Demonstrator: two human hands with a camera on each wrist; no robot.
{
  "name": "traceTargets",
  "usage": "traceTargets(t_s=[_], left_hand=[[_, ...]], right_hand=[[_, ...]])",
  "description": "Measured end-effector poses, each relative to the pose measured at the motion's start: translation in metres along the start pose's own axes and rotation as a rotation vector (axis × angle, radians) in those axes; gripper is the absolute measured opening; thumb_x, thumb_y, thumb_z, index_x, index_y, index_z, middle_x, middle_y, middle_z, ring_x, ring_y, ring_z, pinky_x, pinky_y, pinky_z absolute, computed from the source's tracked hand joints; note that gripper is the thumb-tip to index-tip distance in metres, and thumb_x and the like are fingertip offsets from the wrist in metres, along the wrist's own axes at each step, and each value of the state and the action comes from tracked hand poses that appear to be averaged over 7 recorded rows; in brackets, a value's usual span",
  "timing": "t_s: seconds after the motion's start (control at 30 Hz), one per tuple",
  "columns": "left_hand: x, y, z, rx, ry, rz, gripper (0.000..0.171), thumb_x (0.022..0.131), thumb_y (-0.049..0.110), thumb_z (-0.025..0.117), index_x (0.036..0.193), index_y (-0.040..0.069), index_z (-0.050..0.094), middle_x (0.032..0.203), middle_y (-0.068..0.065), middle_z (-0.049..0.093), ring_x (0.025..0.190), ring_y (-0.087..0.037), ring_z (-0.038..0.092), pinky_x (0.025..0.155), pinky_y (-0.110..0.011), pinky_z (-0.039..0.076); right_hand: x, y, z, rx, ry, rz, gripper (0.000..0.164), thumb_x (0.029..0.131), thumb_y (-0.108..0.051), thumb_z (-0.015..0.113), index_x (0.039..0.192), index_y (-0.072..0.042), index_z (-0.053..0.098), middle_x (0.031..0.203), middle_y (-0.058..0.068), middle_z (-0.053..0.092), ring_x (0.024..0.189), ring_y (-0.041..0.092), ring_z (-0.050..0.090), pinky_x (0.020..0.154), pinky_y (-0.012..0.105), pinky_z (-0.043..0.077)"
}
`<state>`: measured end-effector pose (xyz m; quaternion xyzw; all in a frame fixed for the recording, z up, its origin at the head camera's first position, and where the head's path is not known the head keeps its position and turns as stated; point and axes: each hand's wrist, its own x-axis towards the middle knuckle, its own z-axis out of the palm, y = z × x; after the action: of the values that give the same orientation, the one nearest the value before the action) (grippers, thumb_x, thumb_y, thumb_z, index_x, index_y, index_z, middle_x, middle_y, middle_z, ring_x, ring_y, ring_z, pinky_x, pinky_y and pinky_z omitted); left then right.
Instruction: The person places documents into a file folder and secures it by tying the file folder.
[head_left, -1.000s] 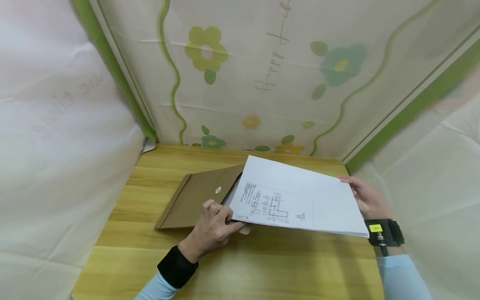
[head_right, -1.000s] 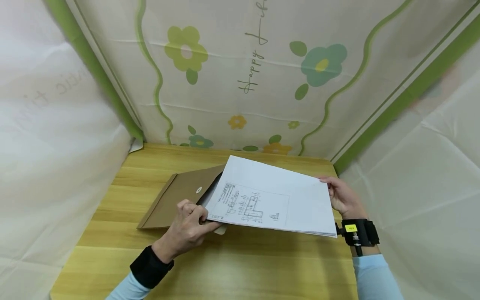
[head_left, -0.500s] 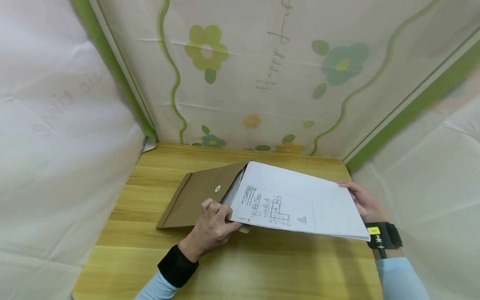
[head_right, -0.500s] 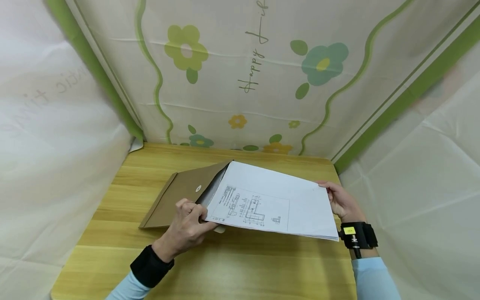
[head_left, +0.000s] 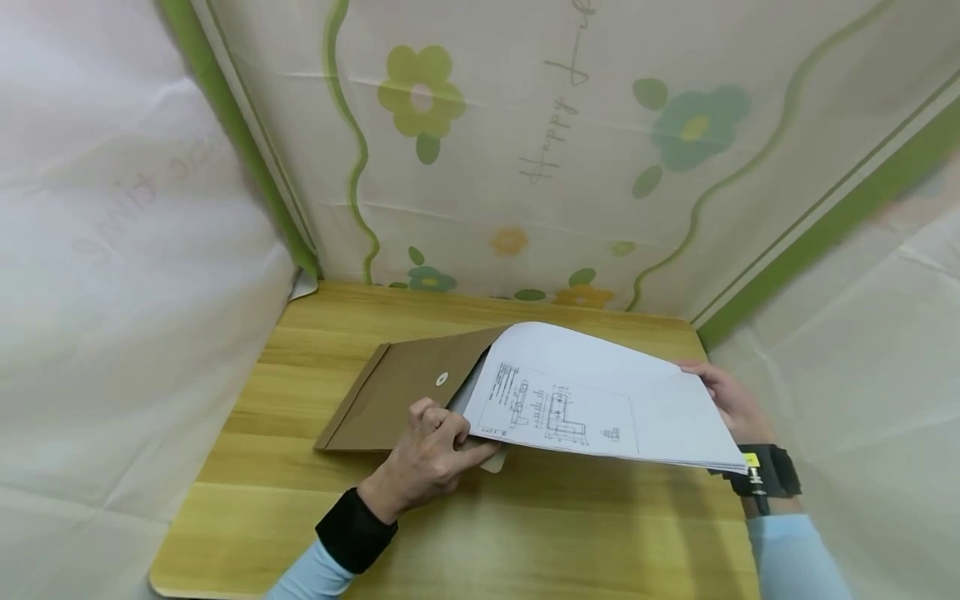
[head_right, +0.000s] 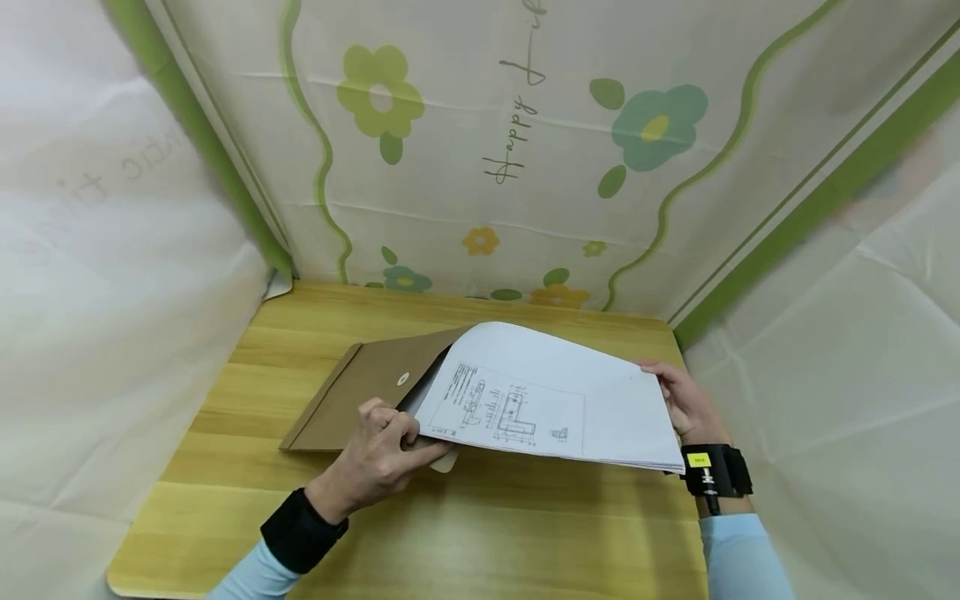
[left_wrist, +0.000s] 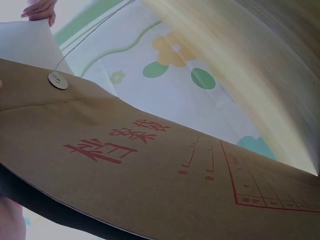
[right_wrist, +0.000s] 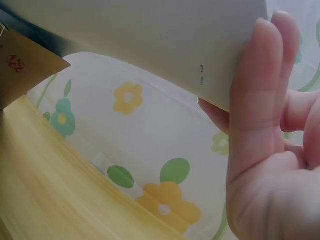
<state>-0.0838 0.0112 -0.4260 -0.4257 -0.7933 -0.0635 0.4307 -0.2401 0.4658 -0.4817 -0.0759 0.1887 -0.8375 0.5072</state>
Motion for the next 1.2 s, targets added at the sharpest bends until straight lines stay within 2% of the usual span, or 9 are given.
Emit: traceTargets(t_s=[0.1,0.27,0.4,0.67,0.8,0.97,1.07,1.2], left_hand=[[0.004,-0.001,0.001,-0.009,-0.008,0.000,0.027,0.087,0.021,0.052,0.104,0.029,0.072,0.072,0.000,0.032,0.075,-0.021,0.022,0.068,-0.038,0.018],[0.008,-0.001,0.003,-0.007,-0.014,0.003,0.024,0.089,0.025,0.052,0.093,0.030,0.074,0.073,0.000,0.033,0.077,-0.022,0.026,0.069,-0.038,0.021],[0.009,0.000,0.004,-0.017,-0.014,0.004,0.023,0.089,0.026,0.052,0.092,0.030,0.075,0.073,0.000,0.033,0.077,-0.022,0.026,0.070,-0.038,0.022],[0.011,0.002,0.003,-0.027,-0.025,-0.017,0.026,0.089,0.025,0.051,0.101,0.030,0.073,0.074,0.000,0.031,0.077,-0.022,0.024,0.070,-0.038,0.020],[0.010,0.002,0.004,-0.046,-0.030,-0.029,0.025,0.090,0.023,0.051,0.097,0.029,0.074,0.074,-0.001,0.031,0.077,-0.022,0.024,0.070,-0.038,0.018],[0.009,0.003,0.004,-0.059,-0.024,-0.034,0.023,0.091,0.025,0.052,0.094,0.028,0.074,0.074,-0.001,0.032,0.077,-0.022,0.024,0.070,-0.039,0.018],[0.009,0.003,0.004,-0.055,-0.022,-0.033,0.021,0.090,0.027,0.053,0.092,0.028,0.074,0.074,-0.001,0.033,0.077,-0.022,0.024,0.071,-0.039,0.019],[0.009,0.003,0.004,-0.049,-0.018,-0.026,0.020,0.089,0.029,0.054,0.088,0.028,0.074,0.074,-0.001,0.034,0.078,-0.022,0.024,0.071,-0.039,0.020]], right_hand=[[0.001,-0.006,0.000,0.006,-0.056,0.018,0.063,0.100,-0.031,0.000,0.132,-0.008,0.050,0.114,0.009,0.062,0.086,0.015,0.064,0.076,0.022,0.050],[0.007,-0.011,0.003,-0.042,-0.059,0.019,0.061,0.101,-0.026,0.001,0.130,-0.009,0.051,0.109,0.008,0.064,0.079,0.014,0.065,0.065,0.019,0.050],[0.011,-0.009,0.006,-0.029,-0.062,0.024,0.062,0.100,-0.028,0.000,0.131,-0.009,0.050,0.108,0.007,0.065,0.082,0.014,0.066,0.068,0.019,0.050],[0.019,-0.009,0.012,-0.003,-0.144,0.008,0.064,0.098,-0.029,-0.004,0.131,-0.008,0.047,0.100,0.007,0.064,0.078,0.012,0.062,0.069,0.018,0.050],[0.022,-0.008,0.016,-0.036,-0.154,-0.027,0.062,0.099,-0.024,-0.002,0.129,-0.004,0.048,0.102,0.009,0.064,0.078,0.013,0.063,0.070,0.019,0.051],[0.030,-0.008,0.021,-0.106,-0.199,-0.088,0.060,0.099,-0.016,-0.002,0.126,0.005,0.048,0.098,0.013,0.065,0.067,0.012,0.056,0.069,0.024,0.052],[0.032,-0.008,0.024,-0.079,-0.224,-0.083,0.063,0.098,-0.017,-0.005,0.127,0.006,0.046,0.098,0.014,0.064,0.067,0.012,0.050,0.070,0.025,0.052],[0.032,-0.009,0.030,-0.071,-0.249,-0.095,0.066,0.097,-0.017,-0.008,0.130,0.007,0.044,0.099,0.015,0.063,0.072,0.013,0.055,0.071,0.025,0.052]])
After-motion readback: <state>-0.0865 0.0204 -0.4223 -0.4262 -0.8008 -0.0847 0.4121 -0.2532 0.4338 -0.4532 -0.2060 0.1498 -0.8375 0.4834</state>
